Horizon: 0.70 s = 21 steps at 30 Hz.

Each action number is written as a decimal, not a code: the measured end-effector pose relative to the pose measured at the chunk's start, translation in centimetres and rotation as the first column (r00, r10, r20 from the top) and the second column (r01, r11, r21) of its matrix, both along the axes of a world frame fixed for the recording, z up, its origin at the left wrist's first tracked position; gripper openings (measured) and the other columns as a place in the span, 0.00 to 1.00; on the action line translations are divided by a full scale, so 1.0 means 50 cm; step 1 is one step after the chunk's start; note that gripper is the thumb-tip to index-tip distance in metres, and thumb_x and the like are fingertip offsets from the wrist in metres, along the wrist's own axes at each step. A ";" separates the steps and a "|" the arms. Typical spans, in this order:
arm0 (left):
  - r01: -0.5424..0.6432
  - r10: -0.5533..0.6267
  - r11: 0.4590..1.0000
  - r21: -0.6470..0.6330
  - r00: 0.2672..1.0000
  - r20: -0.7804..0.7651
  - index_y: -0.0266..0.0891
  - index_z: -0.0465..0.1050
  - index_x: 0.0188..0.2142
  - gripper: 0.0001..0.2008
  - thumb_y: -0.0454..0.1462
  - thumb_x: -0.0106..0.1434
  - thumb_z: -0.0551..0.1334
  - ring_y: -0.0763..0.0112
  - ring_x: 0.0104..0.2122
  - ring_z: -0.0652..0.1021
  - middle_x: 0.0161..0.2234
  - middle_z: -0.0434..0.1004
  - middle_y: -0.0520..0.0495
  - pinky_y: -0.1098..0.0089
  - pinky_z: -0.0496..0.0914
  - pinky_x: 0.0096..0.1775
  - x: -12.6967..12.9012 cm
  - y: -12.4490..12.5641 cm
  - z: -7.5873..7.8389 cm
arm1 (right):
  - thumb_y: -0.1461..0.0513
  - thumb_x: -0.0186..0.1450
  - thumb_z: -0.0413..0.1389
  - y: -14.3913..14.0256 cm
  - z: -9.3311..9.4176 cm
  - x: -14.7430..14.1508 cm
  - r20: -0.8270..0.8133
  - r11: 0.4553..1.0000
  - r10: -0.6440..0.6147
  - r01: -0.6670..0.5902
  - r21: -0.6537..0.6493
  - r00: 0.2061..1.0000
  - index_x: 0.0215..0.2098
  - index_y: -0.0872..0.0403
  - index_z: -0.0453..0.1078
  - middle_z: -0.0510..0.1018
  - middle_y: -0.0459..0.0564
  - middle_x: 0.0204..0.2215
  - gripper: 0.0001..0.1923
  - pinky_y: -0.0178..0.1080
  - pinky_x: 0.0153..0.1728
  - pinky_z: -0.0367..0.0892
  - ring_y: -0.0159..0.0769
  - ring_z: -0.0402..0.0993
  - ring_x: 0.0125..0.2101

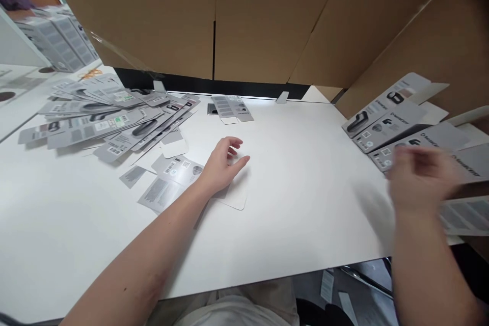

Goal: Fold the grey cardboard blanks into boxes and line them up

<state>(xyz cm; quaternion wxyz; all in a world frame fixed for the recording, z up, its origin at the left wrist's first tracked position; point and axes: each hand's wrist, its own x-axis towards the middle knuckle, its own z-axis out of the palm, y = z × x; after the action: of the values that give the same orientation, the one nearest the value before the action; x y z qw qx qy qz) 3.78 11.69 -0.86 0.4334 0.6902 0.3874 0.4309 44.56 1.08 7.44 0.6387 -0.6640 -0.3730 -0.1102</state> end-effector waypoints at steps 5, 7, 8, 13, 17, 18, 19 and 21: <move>0.004 -0.004 1.000 -0.008 1.000 -0.011 0.47 0.77 0.58 0.18 0.46 0.74 0.74 0.56 0.52 0.84 0.61 0.83 0.40 0.51 0.79 0.57 0.000 0.000 0.004 | 0.26 0.62 0.72 0.177 -0.081 -0.118 -0.040 0.596 0.607 -0.488 -0.638 0.794 0.50 0.48 0.89 0.90 0.60 0.52 0.39 0.62 0.54 0.83 0.53 0.87 0.46; 0.009 -0.009 1.000 -0.005 1.000 -0.014 0.47 0.77 0.58 0.18 0.46 0.74 0.74 0.56 0.51 0.84 0.61 0.83 0.40 0.50 0.79 0.56 0.002 0.000 0.006 | 0.29 0.67 0.69 0.246 -0.105 -0.195 -0.046 0.496 0.614 -0.431 -0.754 0.788 0.60 0.50 0.86 0.86 0.63 0.65 0.41 0.64 0.69 0.76 0.60 0.83 0.62; 0.016 -0.016 1.000 -0.003 1.000 -0.017 0.47 0.77 0.58 0.18 0.46 0.74 0.74 0.55 0.51 0.84 0.61 0.83 0.40 0.50 0.79 0.56 0.003 0.001 0.007 | 0.31 0.66 0.72 0.277 -0.114 -0.231 -0.033 0.481 0.610 -0.403 -0.778 0.792 0.61 0.51 0.85 0.83 0.65 0.68 0.41 0.65 0.74 0.70 0.65 0.76 0.70; 0.037 -0.037 0.999 -0.005 0.999 -0.017 0.47 0.77 0.57 0.17 0.46 0.74 0.73 0.54 0.51 0.84 0.61 0.83 0.40 0.50 0.79 0.55 0.007 0.007 0.009 | 0.31 0.73 0.66 0.405 -0.136 -0.353 0.026 0.477 0.453 -0.218 -0.851 0.891 0.74 0.53 0.76 0.71 0.68 0.79 0.46 0.62 0.79 0.60 0.69 0.60 0.79; 0.019 -0.019 0.999 -0.026 1.000 0.017 0.47 0.77 0.58 0.17 0.45 0.74 0.73 0.56 0.49 0.83 0.60 0.83 0.40 0.51 0.79 0.54 0.007 0.009 0.007 | 0.34 0.72 0.68 0.460 -0.144 -0.388 0.098 0.524 0.388 -0.132 -0.841 0.916 0.71 0.56 0.77 0.73 0.69 0.75 0.44 0.62 0.76 0.61 0.68 0.62 0.76; 0.019 -0.019 0.999 -0.030 1.000 0.017 0.47 0.77 0.58 0.17 0.45 0.74 0.73 0.56 0.49 0.83 0.59 0.83 0.40 0.51 0.79 0.54 0.008 0.009 0.007 | 0.35 0.71 0.69 0.466 -0.147 -0.391 0.108 0.538 0.379 -0.124 -0.834 0.919 0.70 0.56 0.78 0.74 0.69 0.74 0.42 0.62 0.76 0.61 0.68 0.63 0.75; 0.019 -0.019 0.999 -0.033 1.000 0.015 0.47 0.77 0.58 0.17 0.45 0.74 0.73 0.56 0.49 0.83 0.59 0.83 0.40 0.51 0.79 0.54 0.008 0.009 0.007 | 0.36 0.71 0.69 0.471 -0.150 -0.393 0.113 0.553 0.372 -0.122 -0.824 0.921 0.69 0.56 0.79 0.75 0.68 0.73 0.41 0.62 0.76 0.62 0.67 0.64 0.74; 0.020 -0.019 0.999 -0.036 1.000 0.014 0.47 0.77 0.58 0.17 0.45 0.74 0.73 0.56 0.49 0.83 0.58 0.83 0.41 0.50 0.79 0.55 0.009 0.009 0.008 | 0.37 0.71 0.69 0.474 -0.155 -0.393 0.117 0.582 0.364 -0.127 -0.803 0.924 0.67 0.55 0.80 0.77 0.67 0.72 0.39 0.62 0.76 0.62 0.65 0.66 0.73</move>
<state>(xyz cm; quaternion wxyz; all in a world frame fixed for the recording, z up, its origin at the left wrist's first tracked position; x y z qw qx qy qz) 4.23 12.12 -0.48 0.4527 0.6830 0.3853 0.4243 24.88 24.80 -0.32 0.2370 -0.7944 -0.5555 0.0645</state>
